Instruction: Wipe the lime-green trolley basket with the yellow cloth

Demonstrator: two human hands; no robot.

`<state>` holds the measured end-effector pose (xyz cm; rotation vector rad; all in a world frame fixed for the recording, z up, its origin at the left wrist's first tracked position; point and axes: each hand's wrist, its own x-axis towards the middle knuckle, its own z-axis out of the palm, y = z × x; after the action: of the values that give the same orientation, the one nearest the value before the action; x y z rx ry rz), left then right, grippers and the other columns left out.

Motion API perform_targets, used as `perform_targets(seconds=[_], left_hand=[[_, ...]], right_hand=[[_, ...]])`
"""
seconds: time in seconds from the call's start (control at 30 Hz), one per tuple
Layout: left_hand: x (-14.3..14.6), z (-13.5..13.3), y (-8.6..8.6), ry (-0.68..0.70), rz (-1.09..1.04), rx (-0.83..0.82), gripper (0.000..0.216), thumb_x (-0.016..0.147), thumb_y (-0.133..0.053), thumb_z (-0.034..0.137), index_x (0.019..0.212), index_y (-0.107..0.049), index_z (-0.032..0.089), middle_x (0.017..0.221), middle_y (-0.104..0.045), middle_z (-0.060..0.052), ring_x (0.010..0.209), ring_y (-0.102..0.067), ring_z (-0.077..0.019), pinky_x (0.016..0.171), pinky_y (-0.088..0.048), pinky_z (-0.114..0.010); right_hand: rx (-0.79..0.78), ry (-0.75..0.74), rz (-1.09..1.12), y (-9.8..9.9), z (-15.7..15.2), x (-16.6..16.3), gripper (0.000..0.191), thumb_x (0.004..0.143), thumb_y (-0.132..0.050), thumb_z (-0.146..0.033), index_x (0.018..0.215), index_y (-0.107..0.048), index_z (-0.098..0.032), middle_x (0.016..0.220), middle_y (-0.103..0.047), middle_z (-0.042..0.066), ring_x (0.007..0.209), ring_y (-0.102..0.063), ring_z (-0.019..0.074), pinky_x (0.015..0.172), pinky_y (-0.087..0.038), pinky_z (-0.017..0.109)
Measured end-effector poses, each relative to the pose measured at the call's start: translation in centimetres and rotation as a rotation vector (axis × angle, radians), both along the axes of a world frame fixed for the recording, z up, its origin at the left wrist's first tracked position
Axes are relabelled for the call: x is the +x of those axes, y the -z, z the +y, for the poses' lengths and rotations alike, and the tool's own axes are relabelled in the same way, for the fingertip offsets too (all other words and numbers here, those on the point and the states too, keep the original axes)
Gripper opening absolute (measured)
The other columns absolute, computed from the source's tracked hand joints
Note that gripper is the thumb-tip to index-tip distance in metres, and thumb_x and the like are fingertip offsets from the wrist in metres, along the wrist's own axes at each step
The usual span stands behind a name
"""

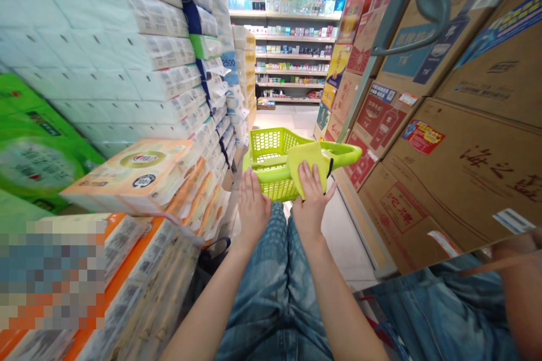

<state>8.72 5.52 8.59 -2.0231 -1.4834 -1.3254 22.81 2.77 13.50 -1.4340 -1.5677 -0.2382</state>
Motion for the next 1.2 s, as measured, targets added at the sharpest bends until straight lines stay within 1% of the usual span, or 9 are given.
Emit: perform_targets(seconds=[0.2,0.33,0.5,0.6,0.73,0.8,0.93,1.07,1.2], left_hand=[[-0.7,0.1,0.3,-0.014,0.013,0.007,0.069,0.095,-0.033,0.012,0.158,-0.005,0.013,0.162,-0.024,-0.018,0.152,-0.013,-0.0244,0.122,-0.027,-0.049],[-0.8,-0.1,0.1,0.016,0.023,0.011,0.071,0.094,-0.038,0.015,0.158,-0.006,0.009,0.161,-0.024,-0.02,0.152,-0.012,-0.027,0.122,-0.025,-0.051],[-0.3,-0.1,-0.1,-0.004,0.034,0.009,0.078,0.091,-0.044,0.013,0.158,-0.004,0.009,0.161,-0.023,-0.021,0.152,-0.013,-0.029,0.121,-0.025,-0.052],[-0.2,0.0,0.1,0.004,0.02,0.016,0.079,0.09,-0.045,0.012,0.157,-0.002,0.008,0.162,-0.022,-0.022,0.152,-0.012,-0.0294,0.121,-0.025,-0.052],[-0.5,0.1,0.4,-0.011,0.003,0.009,0.069,0.095,-0.035,0.011,0.158,-0.005,0.011,0.162,-0.024,-0.018,0.152,-0.013,-0.0259,0.122,-0.025,-0.049],[-0.7,0.1,0.5,-0.025,0.015,0.006,0.066,0.097,-0.03,0.01,0.158,-0.007,0.012,0.161,-0.026,-0.017,0.152,-0.014,-0.0234,0.123,-0.025,-0.045],[-0.9,0.0,0.3,-0.015,0.058,0.028,0.072,0.095,-0.038,0.014,0.158,-0.005,0.009,0.16,-0.026,-0.021,0.152,-0.015,-0.0277,0.121,-0.027,-0.05],[-0.6,0.1,0.2,-0.03,0.069,0.034,0.079,0.09,-0.045,0.013,0.158,-0.004,0.008,0.16,-0.026,-0.021,0.152,-0.015,-0.0283,0.121,-0.026,-0.05],[-0.2,0.2,0.3,-0.026,0.036,0.038,0.08,0.089,-0.045,0.012,0.158,-0.003,0.009,0.161,-0.024,-0.021,0.152,-0.015,-0.0285,0.121,-0.027,-0.05]], right_hand=[[-0.026,-0.206,-0.102,0.9,-1.5,-5.3,0.075,0.078,-0.037,0.001,0.148,-0.041,-0.024,0.147,-0.053,0.005,0.146,-0.035,0.0164,0.123,0.007,0.052],[-0.04,-0.238,-0.177,0.9,-1.5,-3.4,0.075,0.077,-0.038,0.002,0.146,-0.045,-0.026,0.145,-0.056,0.004,0.143,-0.04,0.0166,0.121,0.011,0.054],[-0.028,-0.094,-0.084,-0.1,-0.3,0.4,0.08,0.073,-0.035,0.003,0.146,-0.044,-0.027,0.148,-0.053,0.002,0.145,-0.036,0.0173,0.12,0.01,0.057],[-0.051,-0.045,-0.03,-0.5,-0.3,-0.8,0.08,0.072,-0.034,0.002,0.147,-0.043,-0.025,0.151,-0.049,0.002,0.148,-0.031,0.0181,0.121,0.008,0.057],[-0.076,-0.171,-0.117,-0.2,-1.3,-4.8,0.075,0.076,-0.036,0.002,0.147,-0.043,-0.023,0.15,-0.05,0.003,0.147,-0.032,0.015,0.122,0.011,0.051],[-0.065,-0.22,-0.151,0.2,-1.7,-5.6,0.073,0.078,-0.037,0.002,0.146,-0.043,-0.023,0.149,-0.052,0.004,0.147,-0.033,0.014,0.121,0.014,0.049],[-0.043,-0.23,-0.181,0.6,-1.5,-3.2,0.073,0.078,-0.036,0.003,0.146,-0.044,-0.025,0.147,-0.054,0.004,0.144,-0.038,0.015,0.12,0.015,0.052],[-0.025,-0.136,-0.135,0.3,-0.6,0.3,0.078,0.074,-0.035,0.003,0.147,-0.042,-0.027,0.149,-0.051,0.002,0.146,-0.036,0.0169,0.12,0.014,0.056],[-0.043,-0.083,-0.08,-0.2,-0.5,-0.7,0.082,0.072,-0.036,0.002,0.15,-0.038,-0.025,0.152,-0.048,0.003,0.148,-0.032,0.0184,0.122,0.007,0.057]])
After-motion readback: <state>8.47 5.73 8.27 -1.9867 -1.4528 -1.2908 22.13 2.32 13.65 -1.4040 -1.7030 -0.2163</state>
